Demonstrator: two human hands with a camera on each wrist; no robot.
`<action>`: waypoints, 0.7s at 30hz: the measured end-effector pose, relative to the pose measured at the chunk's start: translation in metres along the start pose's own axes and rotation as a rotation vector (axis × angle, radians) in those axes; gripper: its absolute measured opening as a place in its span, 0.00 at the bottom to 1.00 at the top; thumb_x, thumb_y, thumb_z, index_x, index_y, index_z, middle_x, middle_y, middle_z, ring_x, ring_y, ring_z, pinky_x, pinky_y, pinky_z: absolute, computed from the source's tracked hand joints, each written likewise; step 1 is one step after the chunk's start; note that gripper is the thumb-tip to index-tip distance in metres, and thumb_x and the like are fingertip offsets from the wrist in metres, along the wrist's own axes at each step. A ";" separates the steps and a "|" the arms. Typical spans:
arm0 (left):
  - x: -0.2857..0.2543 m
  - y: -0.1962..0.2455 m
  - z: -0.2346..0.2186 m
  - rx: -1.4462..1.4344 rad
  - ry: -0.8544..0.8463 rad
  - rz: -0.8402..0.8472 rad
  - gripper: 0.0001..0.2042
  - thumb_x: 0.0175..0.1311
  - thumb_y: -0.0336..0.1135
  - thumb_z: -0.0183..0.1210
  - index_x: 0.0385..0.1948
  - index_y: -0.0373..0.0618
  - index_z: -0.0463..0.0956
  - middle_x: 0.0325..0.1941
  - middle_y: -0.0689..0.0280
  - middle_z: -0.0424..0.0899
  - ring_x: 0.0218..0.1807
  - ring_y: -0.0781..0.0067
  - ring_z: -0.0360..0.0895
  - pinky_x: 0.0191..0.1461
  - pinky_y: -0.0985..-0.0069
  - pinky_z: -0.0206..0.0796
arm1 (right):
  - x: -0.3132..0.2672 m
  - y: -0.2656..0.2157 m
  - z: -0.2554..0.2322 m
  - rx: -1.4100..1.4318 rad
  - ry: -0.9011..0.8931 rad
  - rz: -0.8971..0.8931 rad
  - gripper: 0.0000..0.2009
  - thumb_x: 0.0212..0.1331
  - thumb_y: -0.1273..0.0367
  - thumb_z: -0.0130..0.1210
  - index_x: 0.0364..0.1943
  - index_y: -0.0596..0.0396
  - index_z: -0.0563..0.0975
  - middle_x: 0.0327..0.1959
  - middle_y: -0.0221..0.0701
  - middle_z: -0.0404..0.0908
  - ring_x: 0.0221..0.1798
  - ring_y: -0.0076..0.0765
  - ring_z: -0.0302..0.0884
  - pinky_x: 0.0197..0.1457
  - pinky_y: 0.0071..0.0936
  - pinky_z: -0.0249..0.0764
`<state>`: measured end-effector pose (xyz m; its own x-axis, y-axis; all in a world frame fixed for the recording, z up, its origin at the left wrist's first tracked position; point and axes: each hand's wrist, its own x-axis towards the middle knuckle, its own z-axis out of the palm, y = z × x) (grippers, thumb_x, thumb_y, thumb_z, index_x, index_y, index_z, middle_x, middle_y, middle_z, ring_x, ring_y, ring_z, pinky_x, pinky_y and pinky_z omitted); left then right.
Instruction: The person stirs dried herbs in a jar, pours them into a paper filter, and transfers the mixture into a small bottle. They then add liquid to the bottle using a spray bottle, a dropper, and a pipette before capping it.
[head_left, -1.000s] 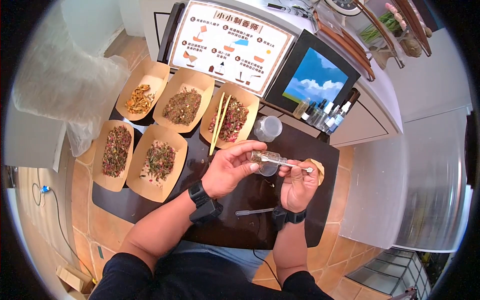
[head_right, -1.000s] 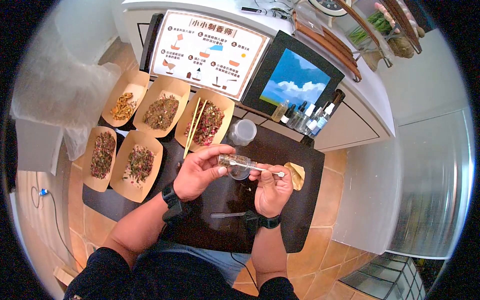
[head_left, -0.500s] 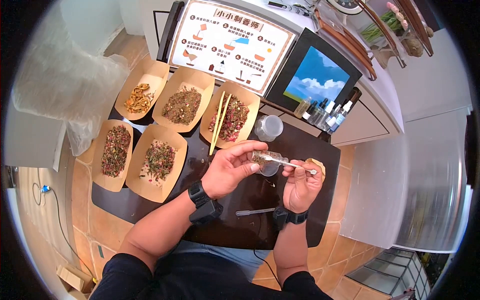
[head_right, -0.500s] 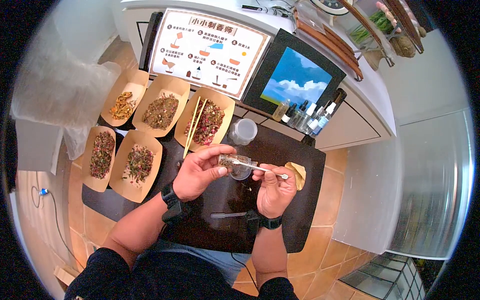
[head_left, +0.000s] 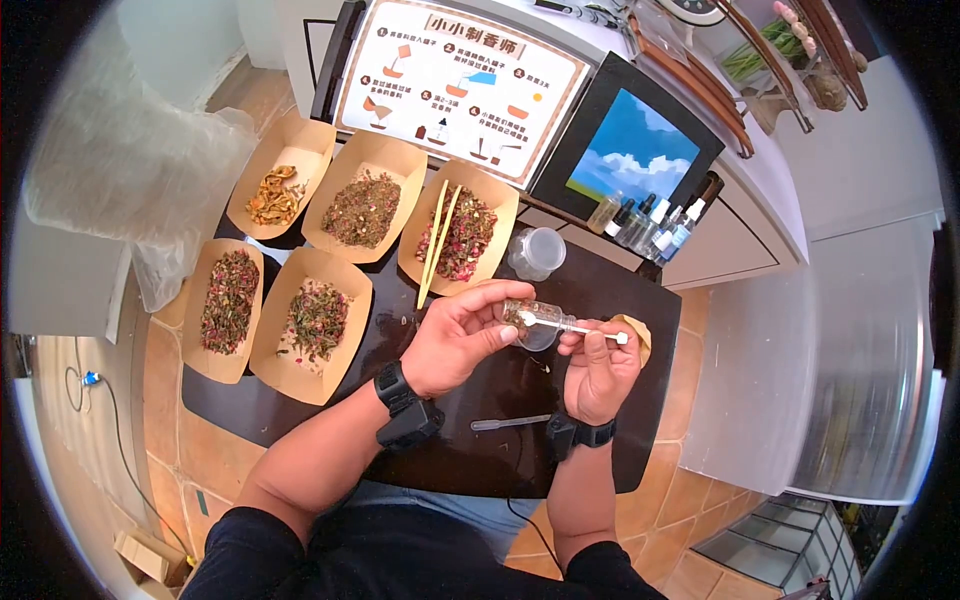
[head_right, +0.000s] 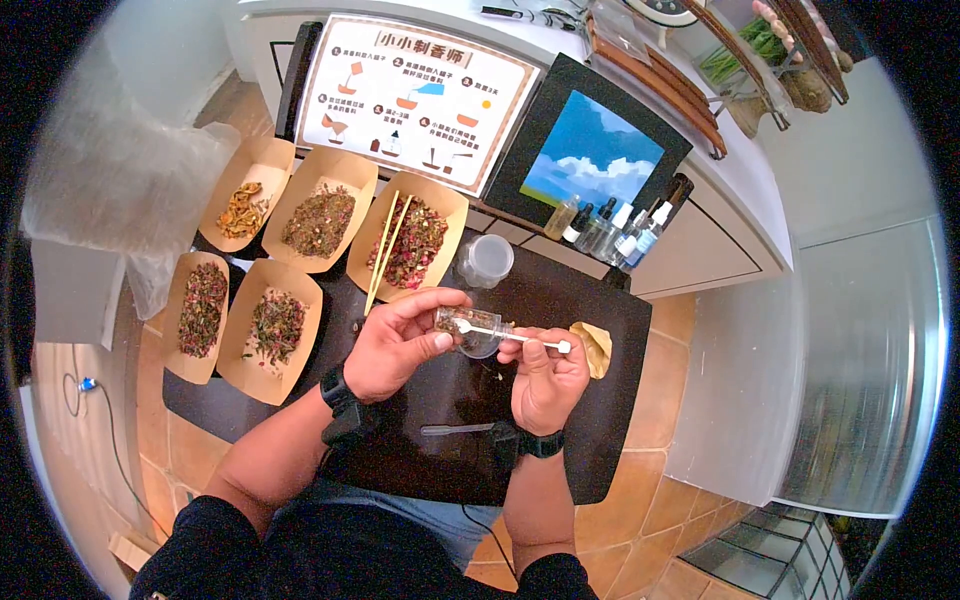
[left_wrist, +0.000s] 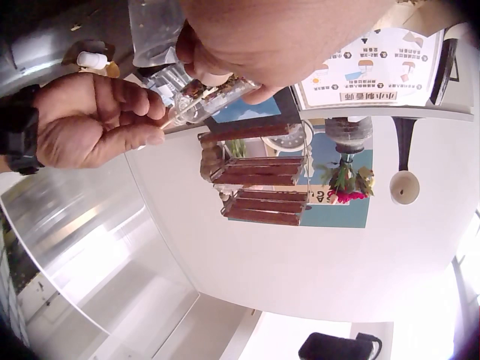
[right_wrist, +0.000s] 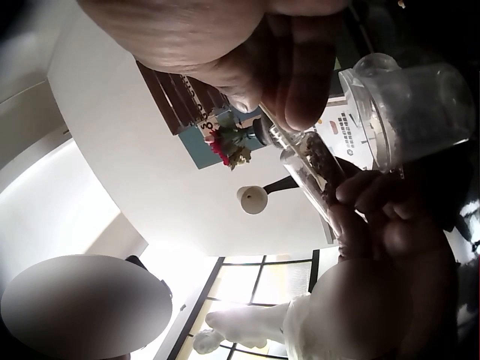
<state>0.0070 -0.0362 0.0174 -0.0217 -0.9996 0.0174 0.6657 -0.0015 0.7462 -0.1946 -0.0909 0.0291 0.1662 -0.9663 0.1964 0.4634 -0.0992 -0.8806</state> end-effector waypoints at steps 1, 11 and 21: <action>0.000 0.000 0.000 0.000 0.000 0.000 0.23 0.68 0.17 0.59 0.66 0.37 0.72 0.63 0.63 0.80 0.60 0.75 0.79 0.65 0.74 0.73 | 0.000 0.000 0.000 0.003 0.002 0.007 0.08 0.69 0.74 0.61 0.46 0.59 0.75 0.43 0.47 0.86 0.38 0.39 0.87 0.40 0.33 0.87; 0.000 0.001 0.001 -0.008 0.008 -0.012 0.24 0.68 0.18 0.60 0.66 0.38 0.72 0.62 0.63 0.81 0.60 0.75 0.80 0.64 0.75 0.73 | 0.003 0.001 -0.004 0.076 0.024 0.081 0.06 0.71 0.73 0.60 0.46 0.56 0.76 0.43 0.43 0.87 0.39 0.37 0.87 0.41 0.31 0.86; -0.001 0.000 0.001 -0.028 0.018 -0.006 0.24 0.68 0.18 0.60 0.67 0.38 0.72 0.63 0.62 0.81 0.60 0.74 0.80 0.64 0.74 0.74 | 0.004 0.000 -0.008 0.115 0.008 0.104 0.06 0.71 0.72 0.60 0.47 0.53 0.77 0.44 0.42 0.87 0.39 0.37 0.87 0.40 0.31 0.84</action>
<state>0.0067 -0.0355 0.0180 -0.0123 -0.9999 0.0004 0.6862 -0.0082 0.7273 -0.2006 -0.0966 0.0261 0.2117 -0.9719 0.1026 0.5405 0.0290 -0.8408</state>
